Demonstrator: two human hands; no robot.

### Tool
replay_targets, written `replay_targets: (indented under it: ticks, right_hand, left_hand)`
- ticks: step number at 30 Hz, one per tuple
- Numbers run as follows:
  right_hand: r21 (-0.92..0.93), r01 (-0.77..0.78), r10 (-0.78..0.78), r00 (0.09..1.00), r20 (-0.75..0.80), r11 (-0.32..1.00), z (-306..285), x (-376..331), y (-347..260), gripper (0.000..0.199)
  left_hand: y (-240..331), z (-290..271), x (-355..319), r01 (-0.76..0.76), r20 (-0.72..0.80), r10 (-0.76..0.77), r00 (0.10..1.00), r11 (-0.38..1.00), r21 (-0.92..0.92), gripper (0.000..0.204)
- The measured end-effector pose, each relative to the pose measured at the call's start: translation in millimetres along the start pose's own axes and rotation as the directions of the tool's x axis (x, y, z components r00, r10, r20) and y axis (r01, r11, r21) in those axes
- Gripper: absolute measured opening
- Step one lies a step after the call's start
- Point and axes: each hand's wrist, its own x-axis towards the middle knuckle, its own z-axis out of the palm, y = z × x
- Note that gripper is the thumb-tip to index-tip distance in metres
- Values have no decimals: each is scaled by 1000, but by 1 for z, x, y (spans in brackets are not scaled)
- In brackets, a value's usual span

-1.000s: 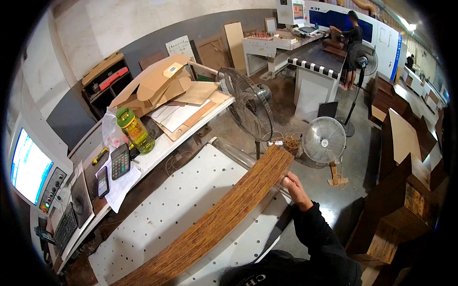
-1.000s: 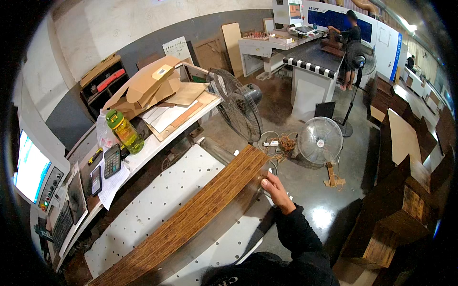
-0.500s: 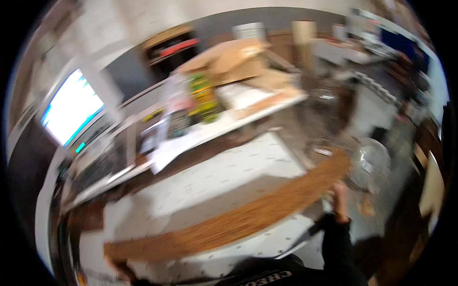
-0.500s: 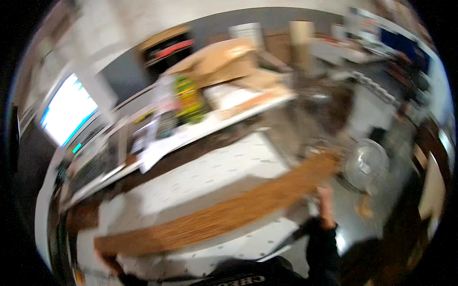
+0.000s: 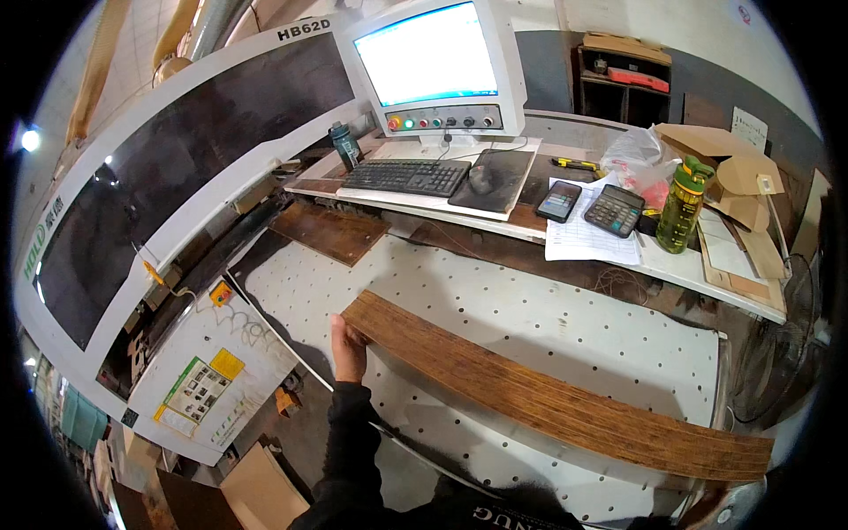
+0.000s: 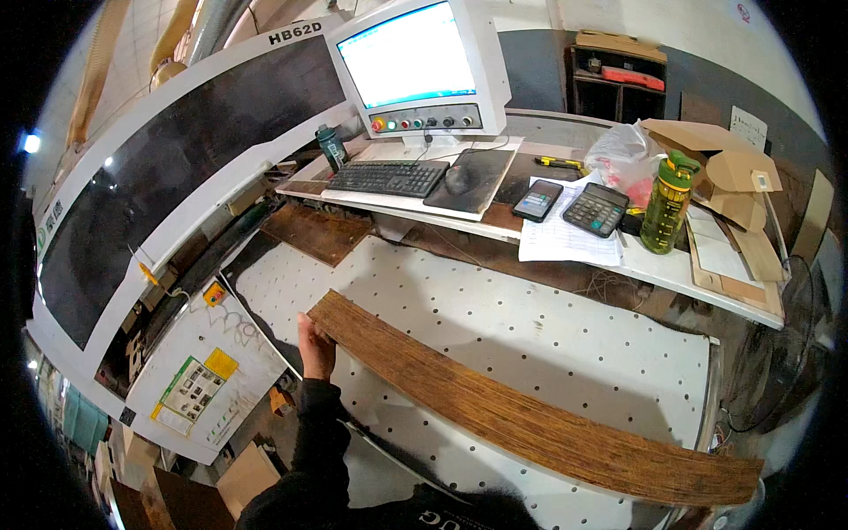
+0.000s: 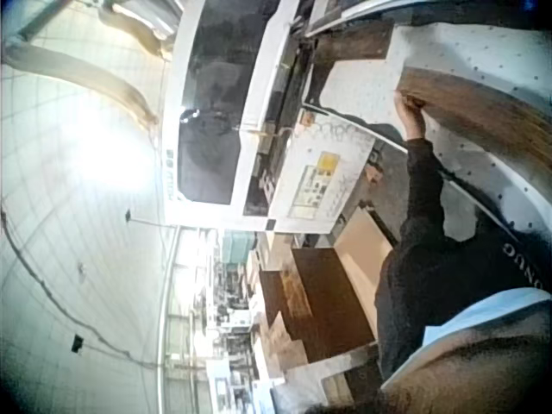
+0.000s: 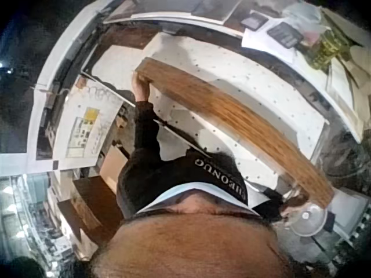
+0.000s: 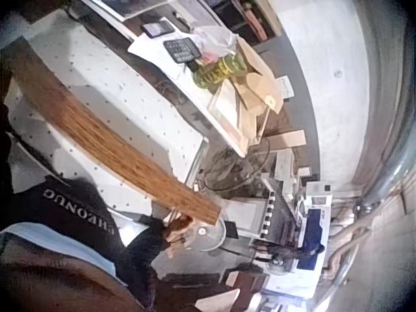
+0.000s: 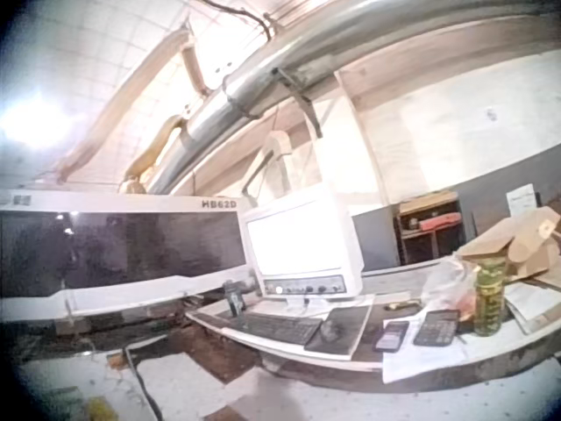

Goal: The person handles rectangular wooden planks in a workshop, picking them up from a perforated workbench and placing them onto a stack on the floor. The person repeatedly lifts, turns, and positions the planks by hand, occasionally using a yellow tool to assist with alignment or movement.

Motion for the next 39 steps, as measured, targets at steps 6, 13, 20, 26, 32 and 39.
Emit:
replay_targets:
  ticks: [6, 13, 20, 26, 32, 39]
  right_hand:
    - [-32, -15, 15, 1000, 8, 999, -3, 3, -3, 66]
    - [-28, -65, 67, 995, 72, 997, 21, 2, 2, 66]
    - [40, -101, 100, 995, 18, 994, 24, -1, 3, 67]
    - [317, -252, 273, 962, -24, 914, 57, -22, -18, 68]
    - [409, 69, 23, 976, -216, 910, 56, -25, 6, 67]
    - [234, 340, -274, 922, -276, 911, -2, -154, -20, 70]
  left_hand:
    - [-50, -15, 19, 301, -20, -305, 952, 946, -118, 79]
    - [-73, -39, 11, 246, -142, -276, 951, 949, -195, 75]
    - [-106, -40, 29, 239, -88, -252, 964, 962, -132, 72]
    - [-119, 44, 27, 339, 56, -340, 939, 940, 35, 72]
    - [-167, 182, -33, 430, 398, -508, 764, 860, 274, 72]
    - [-176, 240, -119, 507, 632, -610, 478, 779, 369, 71]
